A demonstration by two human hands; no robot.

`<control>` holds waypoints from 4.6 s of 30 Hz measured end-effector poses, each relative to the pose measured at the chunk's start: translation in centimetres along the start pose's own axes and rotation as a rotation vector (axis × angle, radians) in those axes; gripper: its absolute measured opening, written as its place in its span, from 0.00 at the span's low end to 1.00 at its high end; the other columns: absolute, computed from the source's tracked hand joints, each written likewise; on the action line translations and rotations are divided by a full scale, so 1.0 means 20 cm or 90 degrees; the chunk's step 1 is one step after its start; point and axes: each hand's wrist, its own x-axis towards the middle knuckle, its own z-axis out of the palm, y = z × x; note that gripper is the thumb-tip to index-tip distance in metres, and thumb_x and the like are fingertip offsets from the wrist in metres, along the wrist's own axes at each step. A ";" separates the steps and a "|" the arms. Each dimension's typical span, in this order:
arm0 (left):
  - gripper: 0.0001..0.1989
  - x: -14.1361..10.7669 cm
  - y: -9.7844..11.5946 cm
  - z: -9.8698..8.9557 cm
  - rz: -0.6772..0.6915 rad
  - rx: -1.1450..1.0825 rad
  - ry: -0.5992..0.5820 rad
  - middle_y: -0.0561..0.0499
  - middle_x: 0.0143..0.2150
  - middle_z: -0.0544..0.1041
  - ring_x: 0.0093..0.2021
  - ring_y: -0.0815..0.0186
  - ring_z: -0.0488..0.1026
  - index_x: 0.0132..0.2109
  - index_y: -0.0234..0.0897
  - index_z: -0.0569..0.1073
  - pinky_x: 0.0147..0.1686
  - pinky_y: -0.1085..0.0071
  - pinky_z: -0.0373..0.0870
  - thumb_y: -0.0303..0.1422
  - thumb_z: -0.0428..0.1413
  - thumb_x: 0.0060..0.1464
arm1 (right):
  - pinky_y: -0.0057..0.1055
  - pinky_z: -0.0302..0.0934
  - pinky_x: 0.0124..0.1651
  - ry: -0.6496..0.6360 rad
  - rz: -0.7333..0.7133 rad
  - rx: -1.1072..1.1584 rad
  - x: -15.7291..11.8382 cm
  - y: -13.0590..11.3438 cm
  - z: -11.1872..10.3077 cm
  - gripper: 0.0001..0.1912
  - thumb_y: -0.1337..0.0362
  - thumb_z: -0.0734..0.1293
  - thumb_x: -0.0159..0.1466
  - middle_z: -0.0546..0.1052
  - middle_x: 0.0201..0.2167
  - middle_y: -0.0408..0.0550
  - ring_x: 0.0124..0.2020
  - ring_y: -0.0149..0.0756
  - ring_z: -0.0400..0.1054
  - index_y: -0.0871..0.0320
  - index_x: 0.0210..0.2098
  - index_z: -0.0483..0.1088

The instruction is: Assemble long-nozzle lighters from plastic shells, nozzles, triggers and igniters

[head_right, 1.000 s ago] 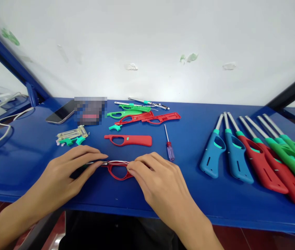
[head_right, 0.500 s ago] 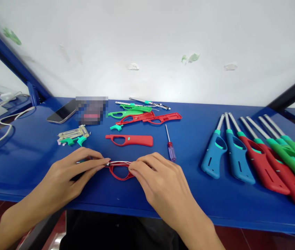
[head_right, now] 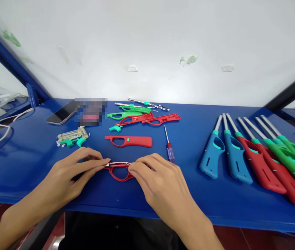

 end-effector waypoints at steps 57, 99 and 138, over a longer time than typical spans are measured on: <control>0.09 0.13 0.12 0.10 -0.059 -0.139 -0.016 0.52 0.46 0.74 0.44 0.68 0.74 0.48 0.44 0.78 0.46 0.70 0.72 0.28 0.52 0.73 | 0.27 0.73 0.51 0.054 0.022 0.074 -0.02 0.00 -0.01 0.07 0.69 0.69 0.72 0.86 0.43 0.38 0.41 0.32 0.82 0.52 0.44 0.78; 0.08 0.11 0.10 0.10 0.004 -0.061 0.025 0.52 0.45 0.76 0.44 0.66 0.72 0.50 0.42 0.77 0.45 0.70 0.72 0.27 0.53 0.72 | 0.25 0.70 0.44 0.040 0.090 0.139 -0.01 -0.01 -0.01 0.05 0.67 0.73 0.69 0.85 0.40 0.35 0.40 0.31 0.76 0.50 0.43 0.79; 0.12 0.10 0.16 0.06 0.128 0.011 -0.019 0.44 0.52 0.74 0.51 0.58 0.66 0.58 0.37 0.74 0.51 0.58 0.70 0.26 0.53 0.71 | 0.25 0.70 0.54 0.001 0.068 0.129 -0.04 0.01 -0.07 0.09 0.68 0.72 0.71 0.85 0.47 0.38 0.45 0.31 0.80 0.51 0.48 0.80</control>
